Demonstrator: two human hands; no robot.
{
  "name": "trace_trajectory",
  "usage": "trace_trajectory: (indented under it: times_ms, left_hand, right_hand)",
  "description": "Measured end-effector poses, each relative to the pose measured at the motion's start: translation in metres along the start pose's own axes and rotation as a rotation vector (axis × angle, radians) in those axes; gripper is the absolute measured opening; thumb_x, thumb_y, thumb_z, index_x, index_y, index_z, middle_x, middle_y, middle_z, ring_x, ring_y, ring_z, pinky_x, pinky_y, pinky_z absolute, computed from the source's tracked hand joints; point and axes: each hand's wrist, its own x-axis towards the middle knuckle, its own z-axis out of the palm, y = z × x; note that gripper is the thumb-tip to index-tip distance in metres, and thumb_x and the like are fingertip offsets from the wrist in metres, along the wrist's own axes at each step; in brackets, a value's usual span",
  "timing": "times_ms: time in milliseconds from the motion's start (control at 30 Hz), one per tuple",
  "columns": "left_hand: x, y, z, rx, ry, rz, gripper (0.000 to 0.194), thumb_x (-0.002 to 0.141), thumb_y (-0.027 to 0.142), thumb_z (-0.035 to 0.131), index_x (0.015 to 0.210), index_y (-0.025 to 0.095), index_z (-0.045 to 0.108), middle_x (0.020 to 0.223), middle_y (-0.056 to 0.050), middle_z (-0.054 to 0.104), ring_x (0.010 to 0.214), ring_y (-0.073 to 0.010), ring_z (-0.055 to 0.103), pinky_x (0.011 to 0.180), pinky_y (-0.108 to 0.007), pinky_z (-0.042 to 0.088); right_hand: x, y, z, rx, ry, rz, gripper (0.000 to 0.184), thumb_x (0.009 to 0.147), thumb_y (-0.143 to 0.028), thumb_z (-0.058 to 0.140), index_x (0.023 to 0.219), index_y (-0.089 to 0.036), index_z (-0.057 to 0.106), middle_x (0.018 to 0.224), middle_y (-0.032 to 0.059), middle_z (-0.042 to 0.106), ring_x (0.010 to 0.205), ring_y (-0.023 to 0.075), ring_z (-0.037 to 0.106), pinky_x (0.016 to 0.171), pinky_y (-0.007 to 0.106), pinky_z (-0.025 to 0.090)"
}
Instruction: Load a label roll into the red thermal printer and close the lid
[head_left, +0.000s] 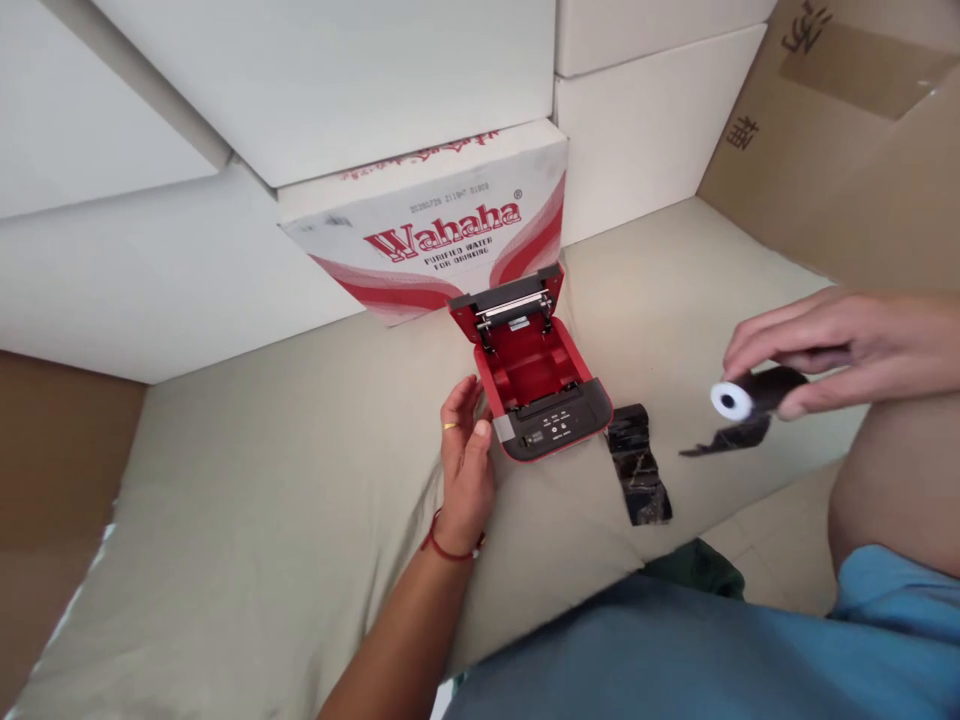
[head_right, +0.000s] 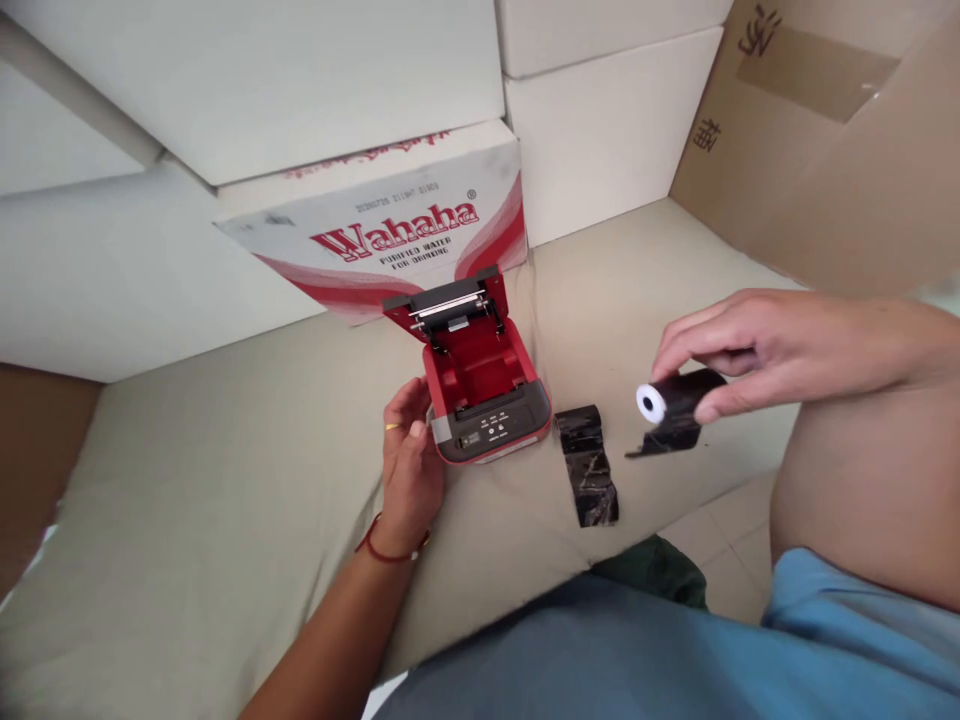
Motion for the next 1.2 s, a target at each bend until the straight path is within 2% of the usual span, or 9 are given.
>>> trace_trajectory:
  times_ms: [167,300,400,533,733,867,967,1033,1200]
  left_hand:
    - [-0.016,0.023,0.003,0.336,0.142,0.384,0.038,0.109,0.042,0.061,0.147,0.035,0.064,0.158,-0.009,0.053,0.152,-0.0314,0.052,0.128,-0.055,0.046]
    - [-0.027,0.047,0.01,0.616,-0.012,0.636,0.049,0.102,0.021,0.066,0.149,0.035,0.066,0.148,-0.008,0.064,0.145,-0.0316,0.059,0.13,-0.058,0.044]
    - [-0.031,0.055,0.019,0.755,-0.202,0.656,0.063,0.097,0.017,0.07,0.157,0.034,0.061,0.14,-0.009,0.074,0.14,-0.0348,0.065,0.124,-0.061,0.049]
    - [-0.033,0.054,0.026,0.86,-0.295,0.615,0.068,0.098,0.017,0.068,0.163,0.033,0.055,0.142,-0.012,0.077,0.135,-0.0364,0.069,0.118,-0.061,0.051]
    - [-0.035,0.055,0.027,0.913,-0.317,0.62,0.074,0.098,0.014,0.065,0.168,0.033,0.05,0.145,-0.012,0.076,0.134,-0.0362,0.069,0.117,-0.06,0.05]
    - [-0.035,0.056,0.027,0.936,-0.334,0.602,0.073,0.099,0.015,0.064,0.167,0.036,0.05,0.146,-0.012,0.075,0.133,-0.0372,0.068,0.116,-0.062,0.049]
    - [-0.035,0.055,0.027,0.95,-0.345,0.595,0.074,0.099,0.015,0.065,0.168,0.036,0.049,0.147,-0.012,0.074,0.134,-0.0381,0.066,0.116,-0.062,0.047]
    - [-0.035,0.057,0.028,0.965,-0.333,0.627,0.074,0.098,0.013,0.066,0.167,0.034,0.051,0.144,-0.013,0.074,0.131,-0.0372,0.066,0.114,-0.059,0.048]
    - [-0.033,0.068,0.035,1.129,-0.307,0.735,0.049,0.097,0.007,0.067,0.144,0.022,0.068,0.128,-0.013,0.079,0.118,-0.0307,0.068,0.103,-0.047,0.052]
  right_hand:
    - [0.044,-0.053,0.008,-0.031,0.026,-0.062,0.038,0.091,-0.039,0.083,0.126,-0.023,0.08,0.111,0.0068,0.082,0.104,0.0235,0.074,0.093,0.033,0.052]
    - [0.066,-0.078,0.021,-0.075,0.007,-0.07,0.031,0.098,-0.03,0.074,0.127,-0.021,0.079,0.118,0.0092,0.082,0.104,0.0236,0.075,0.09,0.033,0.051]
    - [0.077,-0.093,0.03,-0.221,-0.044,0.018,0.031,0.103,-0.022,0.062,0.13,-0.018,0.077,0.127,0.0127,0.081,0.102,0.0252,0.076,0.078,0.033,0.049]
    - [0.091,-0.106,0.043,-0.36,-0.09,0.065,0.03,0.104,-0.017,0.055,0.126,-0.019,0.075,0.128,0.0139,0.081,0.097,0.0261,0.077,0.066,0.033,0.042]
    - [0.099,-0.095,0.052,-0.21,-0.034,-0.029,0.037,0.102,-0.009,0.052,0.128,-0.016,0.077,0.135,0.0137,0.079,0.109,0.0253,0.077,0.083,0.034,0.052]
    - [0.08,-0.085,0.045,0.072,0.157,-0.16,0.028,0.104,-0.019,0.058,0.116,-0.018,0.084,0.118,0.0078,0.086,0.104,0.0211,0.079,0.094,0.033,0.057]
    - [0.066,-0.081,0.037,0.238,0.527,-0.089,0.032,0.11,-0.035,0.056,0.116,-0.021,0.084,0.101,0.0039,0.086,0.09,0.0188,0.078,0.088,0.033,0.06]
    - [0.066,-0.075,0.033,0.248,0.741,-0.008,0.037,0.113,-0.042,0.052,0.123,-0.023,0.082,0.108,0.0058,0.085,0.096,0.0206,0.078,0.092,0.036,0.062]
    - [0.092,-0.052,0.04,0.249,0.76,-0.101,0.049,0.112,-0.054,0.052,0.148,-0.025,0.07,0.141,0.0102,0.079,0.123,0.0258,0.075,0.11,0.046,0.061]
